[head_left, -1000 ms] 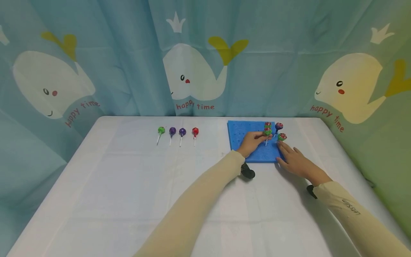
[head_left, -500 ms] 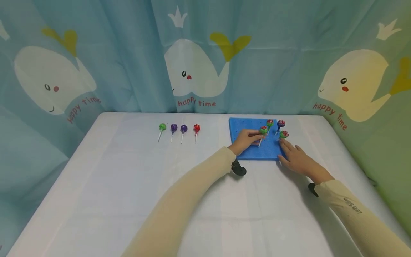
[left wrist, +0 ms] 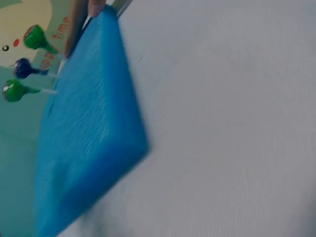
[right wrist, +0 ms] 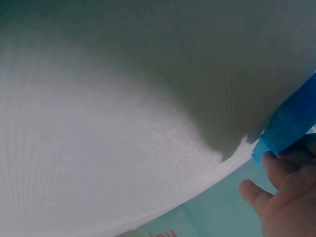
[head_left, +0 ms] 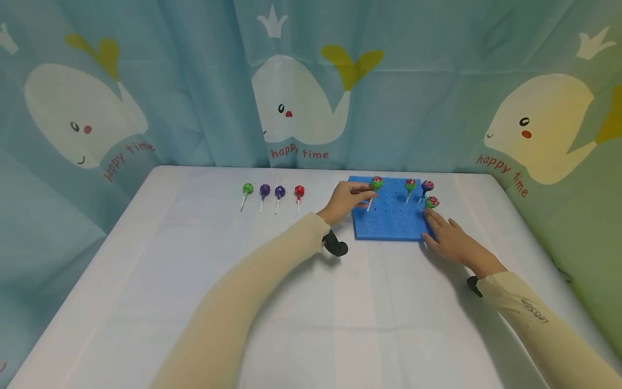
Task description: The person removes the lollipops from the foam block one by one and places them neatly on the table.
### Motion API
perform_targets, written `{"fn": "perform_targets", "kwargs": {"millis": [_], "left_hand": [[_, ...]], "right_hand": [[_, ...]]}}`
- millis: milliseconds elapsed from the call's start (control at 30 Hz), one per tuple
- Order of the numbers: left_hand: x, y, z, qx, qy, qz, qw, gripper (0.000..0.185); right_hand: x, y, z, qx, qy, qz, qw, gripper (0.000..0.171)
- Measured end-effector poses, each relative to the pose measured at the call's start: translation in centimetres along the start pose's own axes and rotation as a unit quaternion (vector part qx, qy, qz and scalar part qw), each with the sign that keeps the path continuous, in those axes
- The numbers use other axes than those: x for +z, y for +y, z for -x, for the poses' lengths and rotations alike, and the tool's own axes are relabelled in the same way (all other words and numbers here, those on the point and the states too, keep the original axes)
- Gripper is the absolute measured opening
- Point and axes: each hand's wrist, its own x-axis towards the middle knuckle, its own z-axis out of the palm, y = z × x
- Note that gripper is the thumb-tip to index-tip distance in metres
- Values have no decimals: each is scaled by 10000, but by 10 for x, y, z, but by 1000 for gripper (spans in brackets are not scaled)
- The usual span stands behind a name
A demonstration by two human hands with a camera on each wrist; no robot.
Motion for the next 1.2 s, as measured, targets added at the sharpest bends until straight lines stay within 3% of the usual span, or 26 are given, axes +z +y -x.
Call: {"fn": "perform_targets", "kwargs": {"millis": [267,467,967,1200], "left_hand": [[-29,8,10,259,278,-103,9992,28],[-47,13,21,119,388,-47,9992,28],[-95,14,50,-48,706,-118,9974,29],[-123,18,61,-190,1060,-377,9935,32]], "right_hand": [[0,-1,0,38,-16,-32,10000,64],[-2,-1,0,142,-184,-85,9997,65],[2,0,-1,112,-144,-68,9998,65],[-2,0,-1,80,-123,15,9999,64]]}}
